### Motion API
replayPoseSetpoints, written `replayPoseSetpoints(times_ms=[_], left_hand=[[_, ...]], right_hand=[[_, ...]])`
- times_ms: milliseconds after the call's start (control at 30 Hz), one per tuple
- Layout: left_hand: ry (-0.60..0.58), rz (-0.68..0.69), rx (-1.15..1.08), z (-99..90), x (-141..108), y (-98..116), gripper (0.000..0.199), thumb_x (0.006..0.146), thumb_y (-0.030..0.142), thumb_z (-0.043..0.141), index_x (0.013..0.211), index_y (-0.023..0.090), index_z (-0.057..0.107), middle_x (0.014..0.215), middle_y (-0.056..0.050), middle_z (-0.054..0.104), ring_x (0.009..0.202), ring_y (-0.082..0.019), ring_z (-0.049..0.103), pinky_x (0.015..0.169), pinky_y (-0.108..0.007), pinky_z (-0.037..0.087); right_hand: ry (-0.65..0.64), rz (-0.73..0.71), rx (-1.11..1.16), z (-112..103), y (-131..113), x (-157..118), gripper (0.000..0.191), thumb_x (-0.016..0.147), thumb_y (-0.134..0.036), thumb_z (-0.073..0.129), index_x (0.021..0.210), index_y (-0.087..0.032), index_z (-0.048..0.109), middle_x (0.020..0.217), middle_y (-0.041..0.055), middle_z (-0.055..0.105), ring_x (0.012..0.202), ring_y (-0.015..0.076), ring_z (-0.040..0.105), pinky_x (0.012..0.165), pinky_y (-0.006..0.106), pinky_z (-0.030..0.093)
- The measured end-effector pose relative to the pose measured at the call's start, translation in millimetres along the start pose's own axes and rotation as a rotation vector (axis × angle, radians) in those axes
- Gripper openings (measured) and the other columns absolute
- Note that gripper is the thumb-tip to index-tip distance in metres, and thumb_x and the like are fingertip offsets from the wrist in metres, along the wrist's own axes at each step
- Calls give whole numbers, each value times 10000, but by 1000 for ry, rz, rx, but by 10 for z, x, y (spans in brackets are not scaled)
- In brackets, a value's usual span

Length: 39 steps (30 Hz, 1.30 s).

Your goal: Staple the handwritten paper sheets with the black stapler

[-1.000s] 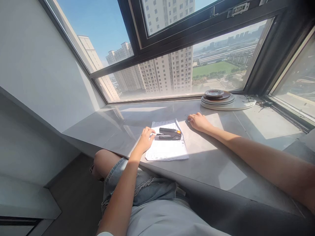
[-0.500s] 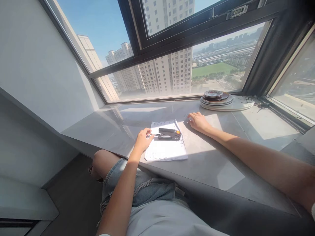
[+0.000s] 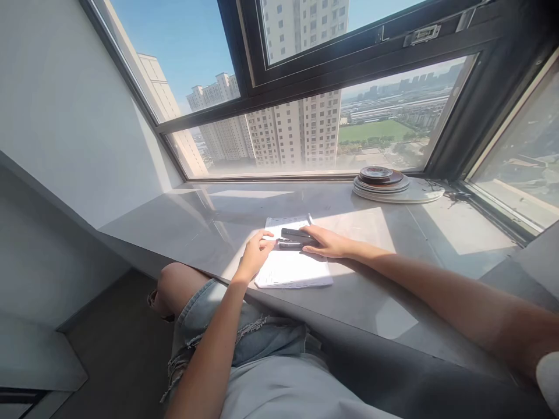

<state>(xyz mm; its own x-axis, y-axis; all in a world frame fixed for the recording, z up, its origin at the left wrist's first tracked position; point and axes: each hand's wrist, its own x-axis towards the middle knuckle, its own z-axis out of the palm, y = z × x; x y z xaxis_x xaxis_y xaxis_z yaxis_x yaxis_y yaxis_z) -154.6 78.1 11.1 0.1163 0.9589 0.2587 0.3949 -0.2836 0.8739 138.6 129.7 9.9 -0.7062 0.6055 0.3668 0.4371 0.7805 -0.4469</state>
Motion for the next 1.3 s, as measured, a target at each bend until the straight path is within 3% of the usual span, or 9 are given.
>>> replayPoseSetpoints(times_ms=[233, 400, 600, 700, 767, 967, 1033, 1200, 1300], left_hand=[[-118, 30, 16, 113, 58, 54, 481, 808, 42, 606, 1254, 223, 616, 965, -75, 812, 1091, -258, 768, 890, -366, 589], [-144, 83, 111, 121, 14, 76, 440, 893, 74, 550, 1295, 248, 583, 1092, -85, 802, 1124, -254, 744, 900, -374, 576], [-168, 271, 554, 274, -12, 43, 402, 1010, 214, 539, 1391, 295, 641, 1512, -90, 636, 1423, -318, 542, 1190, -516, 394], [-128, 256, 636, 250, 13, -69, 425, 1022, 160, 457, 1323, 334, 702, 1509, -55, 649, 1412, -321, 541, 1181, -538, 377], [-99, 266, 643, 183, 21, -142, 455, 998, 115, 449, 1274, 343, 730, 1468, -51, 680, 1374, -326, 569, 1160, -536, 386], [-64, 258, 628, 26, -46, -83, 459, 912, 22, 448, 1132, 273, 763, 1360, -100, 726, 1307, -319, 625, 1180, -524, 386], [-75, 280, 622, 68, -93, 9, 414, 909, 42, 474, 1109, 258, 765, 1447, -102, 677, 1390, -322, 575, 1243, -544, 325], [-363, 300, 526, 258, -208, 137, 431, 1012, 266, 529, 1403, 390, 663, 1649, -24, 518, 1591, -379, 345, 1295, -696, 119], [-312, 217, 517, 424, -235, 130, 419, 1031, 388, 551, 1440, 390, 641, 1666, -37, 496, 1606, -459, 274, 1247, -795, 72]], right_hand=[[-27, -30, 30, -31, 10, 2, 386, 1020, -543, 573, 1226, -217, 593, 1069, 100, 700, 863, 242, 631, 780, 370, 528], [32, 21, 39, -40, -54, 4, 403, 959, -587, 665, 1129, -223, 630, 978, 67, 713, 802, 227, 621, 720, 347, 494], [282, 123, 49, -59, -27, -40, 253, 856, -398, 692, 1042, -229, 664, 898, 37, 731, 763, 221, 649, 710, 341, 498], [515, 241, 17, -164, 69, -69, 218, 789, -336, 644, 980, -229, 650, 864, 33, 720, 764, 226, 648, 709, 340, 498], [591, 310, -35, -252, 142, -96, 205, 778, -318, 610, 960, -230, 644, 857, 38, 723, 768, 230, 653, 715, 340, 500], [328, 244, -242, -319, 226, -173, 173, 778, -282, 566, 919, -233, 651, 894, 65, 742, 804, 255, 676, 764, 357, 496], [306, 246, -304, -274, 203, -170, 189, 786, -287, 555, 938, -233, 653, 910, 78, 742, 825, 270, 679, 772, 365, 491], [262, 254, -346, -202, 61, -116, 86, 789, -300, 556, 843, -248, 599, 831, 66, 717, 759, 258, 650, 709, 352, 451], [195, 223, -344, -161, -57, -87, 49, 776, -299, 556, 793, -255, 544, 766, 50, 682, 713, 245, 617, 678, 348, 423]])
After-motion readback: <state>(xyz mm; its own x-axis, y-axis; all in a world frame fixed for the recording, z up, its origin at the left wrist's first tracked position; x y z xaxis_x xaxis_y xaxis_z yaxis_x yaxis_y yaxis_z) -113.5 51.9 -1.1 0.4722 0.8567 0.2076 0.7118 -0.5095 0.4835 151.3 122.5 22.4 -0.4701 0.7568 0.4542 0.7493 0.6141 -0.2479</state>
